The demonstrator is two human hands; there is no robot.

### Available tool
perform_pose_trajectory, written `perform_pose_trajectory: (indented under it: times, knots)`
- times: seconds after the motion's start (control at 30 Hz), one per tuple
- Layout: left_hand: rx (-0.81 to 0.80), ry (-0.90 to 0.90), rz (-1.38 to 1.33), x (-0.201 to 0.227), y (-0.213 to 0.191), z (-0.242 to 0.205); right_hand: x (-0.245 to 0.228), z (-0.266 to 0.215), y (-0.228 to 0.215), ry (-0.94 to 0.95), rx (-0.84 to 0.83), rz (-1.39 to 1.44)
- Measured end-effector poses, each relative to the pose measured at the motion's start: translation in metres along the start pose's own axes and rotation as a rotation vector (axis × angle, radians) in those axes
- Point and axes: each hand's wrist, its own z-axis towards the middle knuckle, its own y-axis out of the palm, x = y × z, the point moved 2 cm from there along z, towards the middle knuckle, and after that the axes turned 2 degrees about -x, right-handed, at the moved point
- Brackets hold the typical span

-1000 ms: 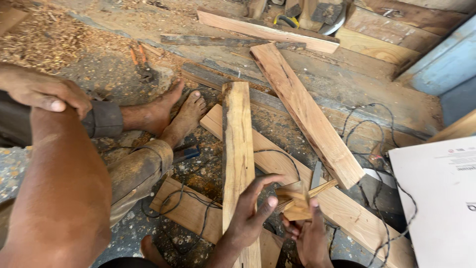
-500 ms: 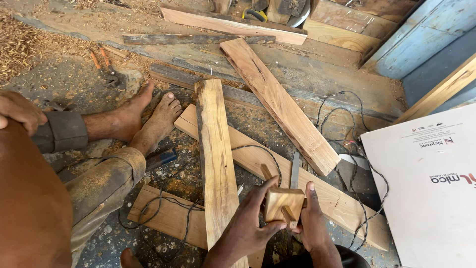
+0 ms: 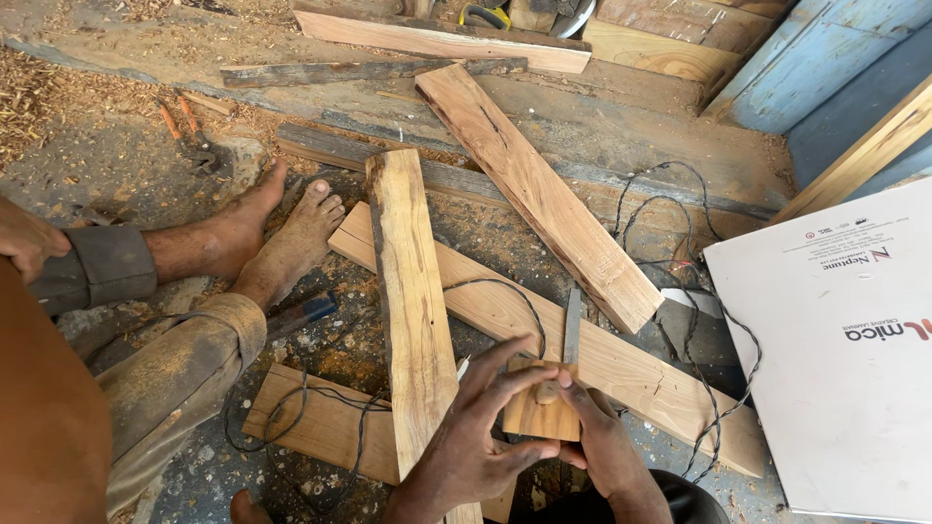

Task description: The person sits on the floor and assembles a small wooden structure by fitting a small block into a larger plank. The person repeatedly picks up the block, aligns it with the plank, and tests the fit of the joint.

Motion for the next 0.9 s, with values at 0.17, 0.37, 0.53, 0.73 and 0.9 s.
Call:
perform_pose_trajectory:
  times: [0.17,0.37,0.53,0.73,0.9]
  knots:
    - [-0.040,-0.096,-0.111,-0.008,0.001,-0.001,0.032,0.004,-0.005,0.362,-0.033,0.064]
    - [0.025,-0.072,-0.120,-0.011,0.000,-0.004,0.029,0.009,-0.013,-0.546,0.009,-0.338]
    - [0.061,0.004,-0.294,-0.015,-0.003,-0.008,-0.012,-0.013,0.006,-0.586,-0.387,0.144]
    - [0.036,-0.026,-0.453,-0.003,-0.011,-0.004,-0.050,-0.034,0.022,-0.349,-0.386,0.148]
    - [0.137,0.182,-0.182,0.016,-0.026,0.003,-0.038,-0.034,0.031,-0.456,-0.359,0.252]
